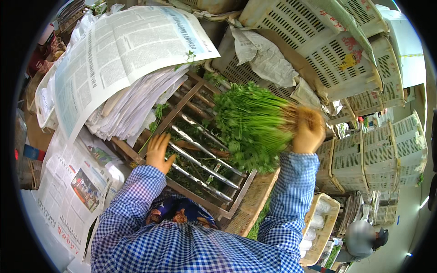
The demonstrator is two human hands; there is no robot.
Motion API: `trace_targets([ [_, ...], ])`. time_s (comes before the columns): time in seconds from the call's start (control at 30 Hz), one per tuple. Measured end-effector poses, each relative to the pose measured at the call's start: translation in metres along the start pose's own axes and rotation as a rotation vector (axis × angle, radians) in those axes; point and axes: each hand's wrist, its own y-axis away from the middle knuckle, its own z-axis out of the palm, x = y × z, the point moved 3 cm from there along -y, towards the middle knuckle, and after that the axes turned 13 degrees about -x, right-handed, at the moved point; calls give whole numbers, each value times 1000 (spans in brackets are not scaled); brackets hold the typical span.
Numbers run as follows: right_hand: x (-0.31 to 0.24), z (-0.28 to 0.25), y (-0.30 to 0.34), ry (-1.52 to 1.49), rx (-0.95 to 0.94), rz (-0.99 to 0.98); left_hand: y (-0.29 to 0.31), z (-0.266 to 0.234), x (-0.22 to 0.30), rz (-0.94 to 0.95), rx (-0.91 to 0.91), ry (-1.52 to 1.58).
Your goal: The person sorts bunches of cilantro on a wooden rack, shakes off excess dirt, and places them into a cardboard box lined with newspaper. They then take more cilantro from a large basket and repeat the process, occasionally adjusting the newspaper lining.
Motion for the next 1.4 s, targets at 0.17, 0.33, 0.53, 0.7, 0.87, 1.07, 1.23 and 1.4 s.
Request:
trace_targets([
  [0.17, 20, -29, 15, -114, 168, 171, -2, 9, -6, 70, 31, -71],
  [0.33, 24, -9, 0, 166, -179, -150, -6, 13, -4, 93, 3, -99],
  [0.53, 41, -51, -3, -44, -169, -108, 0, 6, -10, 50, 53, -152],
  [0.7, 31, -22, 1, 197, -99, -209, -10, 15, -1, 130, 45, -123],
  [0.87, -5, -25, 12, -477, 54, -41, -2, 11, -7, -25, -59, -161],
  [1.07, 55, 31, 31, 162, -146, -197, -4, 11, -4, 89, 78, -96],
  [1.23, -20, -6, 57, 361, -129, -513, 9, 6, -13, 208, 342, 169],
  [1.4, -66, -26, 128, 405, -248, -777, 46, -64, 71, 562, 651, 521],
])
